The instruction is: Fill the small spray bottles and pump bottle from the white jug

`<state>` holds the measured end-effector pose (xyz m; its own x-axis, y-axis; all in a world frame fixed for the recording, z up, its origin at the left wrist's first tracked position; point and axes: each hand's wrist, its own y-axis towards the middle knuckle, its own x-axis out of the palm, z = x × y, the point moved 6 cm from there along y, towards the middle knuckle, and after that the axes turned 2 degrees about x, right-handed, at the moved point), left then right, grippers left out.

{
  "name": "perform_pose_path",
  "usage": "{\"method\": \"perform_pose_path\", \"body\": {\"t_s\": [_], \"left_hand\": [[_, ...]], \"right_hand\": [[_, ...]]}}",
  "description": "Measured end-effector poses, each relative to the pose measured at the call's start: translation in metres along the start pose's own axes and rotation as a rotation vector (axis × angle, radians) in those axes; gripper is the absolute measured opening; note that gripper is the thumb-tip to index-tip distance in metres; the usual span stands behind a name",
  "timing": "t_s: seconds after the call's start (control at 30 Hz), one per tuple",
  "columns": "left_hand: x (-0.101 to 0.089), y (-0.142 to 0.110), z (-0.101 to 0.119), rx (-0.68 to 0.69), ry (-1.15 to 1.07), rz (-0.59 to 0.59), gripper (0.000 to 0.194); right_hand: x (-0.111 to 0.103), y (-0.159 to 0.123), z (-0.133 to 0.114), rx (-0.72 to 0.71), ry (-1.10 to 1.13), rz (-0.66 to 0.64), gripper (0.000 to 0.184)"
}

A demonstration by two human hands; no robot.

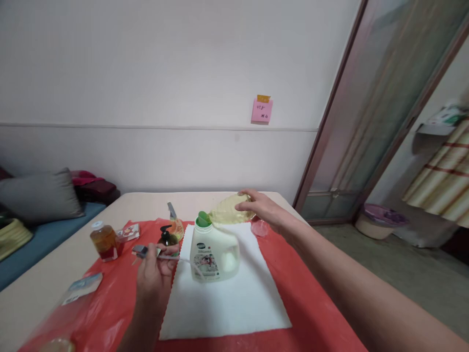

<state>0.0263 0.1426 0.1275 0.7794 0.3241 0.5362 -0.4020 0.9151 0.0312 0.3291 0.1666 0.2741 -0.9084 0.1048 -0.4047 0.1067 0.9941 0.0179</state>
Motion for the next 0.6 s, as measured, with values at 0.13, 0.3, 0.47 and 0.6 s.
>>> {"method": "perform_pose_path", "body": {"t_s": [0.13,0.3,0.47,0.6], "left_hand": [[0.000,-0.001,-0.003,-0.078,-0.039,0.011,0.045],[0.000,-0.001,-0.005,-0.129,-0.102,0.021,0.050],[-0.001,0.000,-0.005,-0.136,-0.078,0.007,0.049],[-0.001,0.001,-0.004,-0.118,-0.055,-0.002,0.051]], "right_hand": [[-0.001,0.012,-0.020,-0.005,-0.127,-0.018,0.058],[0.006,0.022,-0.048,-0.046,-0.247,0.016,0.052],[0.019,0.020,-0.074,-0.182,-0.438,0.045,0.054],[0.028,0.012,-0.083,-0.229,-0.488,0.078,0.060]]}}
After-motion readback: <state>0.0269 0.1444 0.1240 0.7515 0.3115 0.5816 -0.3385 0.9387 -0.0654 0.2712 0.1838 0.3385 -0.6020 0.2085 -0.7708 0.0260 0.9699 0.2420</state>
